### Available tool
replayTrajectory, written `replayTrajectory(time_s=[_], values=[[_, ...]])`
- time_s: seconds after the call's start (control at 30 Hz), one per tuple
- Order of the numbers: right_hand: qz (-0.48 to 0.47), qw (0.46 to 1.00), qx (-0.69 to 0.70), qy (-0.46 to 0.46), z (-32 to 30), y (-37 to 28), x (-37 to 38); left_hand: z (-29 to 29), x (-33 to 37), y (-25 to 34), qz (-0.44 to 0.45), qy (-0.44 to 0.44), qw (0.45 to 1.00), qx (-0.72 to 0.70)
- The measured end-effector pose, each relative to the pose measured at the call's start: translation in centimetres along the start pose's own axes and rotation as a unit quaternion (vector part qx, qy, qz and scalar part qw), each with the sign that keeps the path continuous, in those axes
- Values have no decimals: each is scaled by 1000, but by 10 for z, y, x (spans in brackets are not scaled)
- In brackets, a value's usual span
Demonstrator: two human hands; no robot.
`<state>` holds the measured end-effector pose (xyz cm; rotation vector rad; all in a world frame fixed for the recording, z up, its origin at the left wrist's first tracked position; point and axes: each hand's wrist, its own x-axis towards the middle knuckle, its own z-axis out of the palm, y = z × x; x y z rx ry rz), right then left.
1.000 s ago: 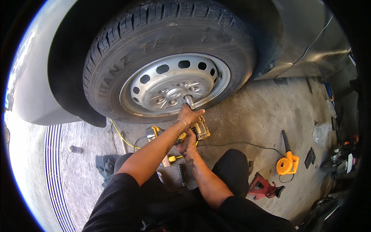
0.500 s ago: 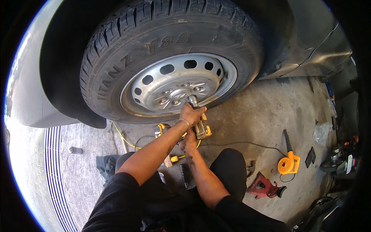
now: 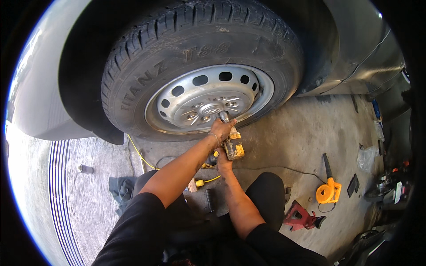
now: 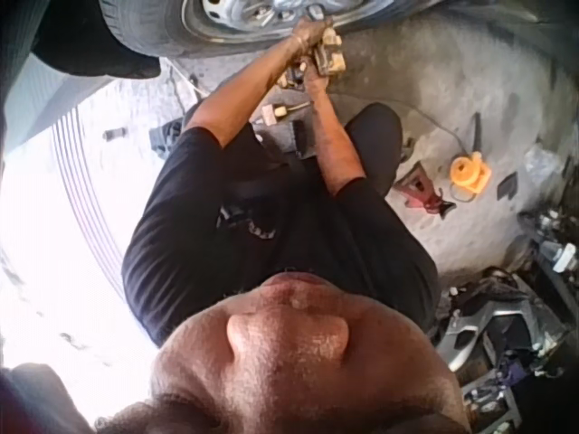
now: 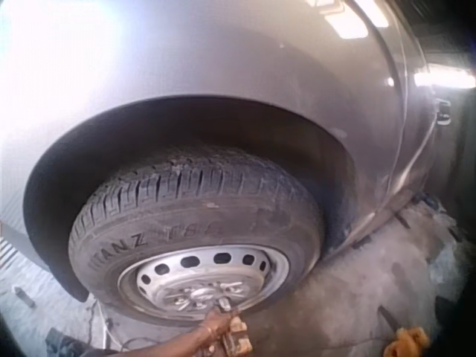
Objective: The person uses a corded impact wrench to tighten lug nuts on a car wheel. After securing the wheel, they pick up a silver hub cap and press it into place by hand, then use the impact wrench again to tighten the lug nuts further.
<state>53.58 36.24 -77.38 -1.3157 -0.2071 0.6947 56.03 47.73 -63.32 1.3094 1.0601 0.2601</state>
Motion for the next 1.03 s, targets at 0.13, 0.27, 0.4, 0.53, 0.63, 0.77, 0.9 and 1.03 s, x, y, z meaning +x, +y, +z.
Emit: replayTrajectory(time_s=[0.13,0.27,0.4,0.53,0.63,0.77,0.9,1.03], values=[[-210,965,-154,-17,-26,21,28,2,16,-9,-41,-34,986,-155],[-281,928,-245,-13,-46,12,36,6,39,-23,-30,-25,991,-127],[-181,959,-196,-93,-65,3,12,22,27,-37,25,69,993,96],[-229,845,-481,-50,-75,19,-38,36,-19,-46,-8,38,991,128],[-145,841,-510,-110,-68,19,-64,26,-51,-39,43,70,974,211],[-119,881,-427,-165,-49,7,-101,4,-86,-17,25,-34,964,262],[-90,918,-366,-123,-23,4,-122,-3,-106,-2,90,-101,941,310],[-33,962,-264,-53,-17,-12,-142,10,-104,-2,88,-95,918,375]])
